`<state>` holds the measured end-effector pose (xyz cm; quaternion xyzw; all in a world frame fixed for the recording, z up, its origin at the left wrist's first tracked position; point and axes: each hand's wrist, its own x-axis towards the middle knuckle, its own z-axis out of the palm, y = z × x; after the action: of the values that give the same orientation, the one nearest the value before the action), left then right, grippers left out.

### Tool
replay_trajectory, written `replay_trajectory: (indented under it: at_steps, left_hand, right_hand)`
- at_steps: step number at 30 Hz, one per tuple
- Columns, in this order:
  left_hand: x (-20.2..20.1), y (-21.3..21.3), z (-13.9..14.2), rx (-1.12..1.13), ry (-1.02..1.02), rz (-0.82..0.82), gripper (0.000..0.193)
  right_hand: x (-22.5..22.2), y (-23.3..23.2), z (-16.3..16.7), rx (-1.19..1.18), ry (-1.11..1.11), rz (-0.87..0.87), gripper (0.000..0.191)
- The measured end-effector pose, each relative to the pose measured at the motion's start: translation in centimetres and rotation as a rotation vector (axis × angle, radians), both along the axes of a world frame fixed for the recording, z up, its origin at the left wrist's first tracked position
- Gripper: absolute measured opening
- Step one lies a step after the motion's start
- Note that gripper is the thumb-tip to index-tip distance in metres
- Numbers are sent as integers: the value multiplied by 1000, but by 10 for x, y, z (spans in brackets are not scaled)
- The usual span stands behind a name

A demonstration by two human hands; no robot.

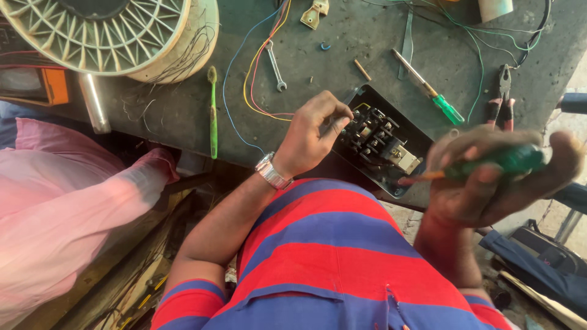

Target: The person uses a screwdriver to tighten screws on a black electrical component box while handling colored wires. They repeatedly adjust the component and wires on the workbench.

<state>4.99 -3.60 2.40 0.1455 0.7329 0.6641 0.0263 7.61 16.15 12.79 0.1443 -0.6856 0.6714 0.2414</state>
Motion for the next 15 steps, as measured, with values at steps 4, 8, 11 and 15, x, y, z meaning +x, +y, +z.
replay_trajectory:
  at_steps: [4, 8, 11, 15]
  left_hand:
    - [2, -6, 16, 12, -20, 9, 6]
    - [1, -10, 26, 60, 34, 11, 10]
    - [4, -13, 27, 44, 66, 12, 10]
    - [6, -12, 24, 10, 158, 19, 13]
  right_hand:
    - [-7, -2, 10, 750, -498, 4, 21]
    - [-19, -5, -33, 454, -756, 216, 14]
    - [-21, 0, -58, 404, -836, 183, 12]
    - [-20, 5, -65, 470, -850, 170, 9]
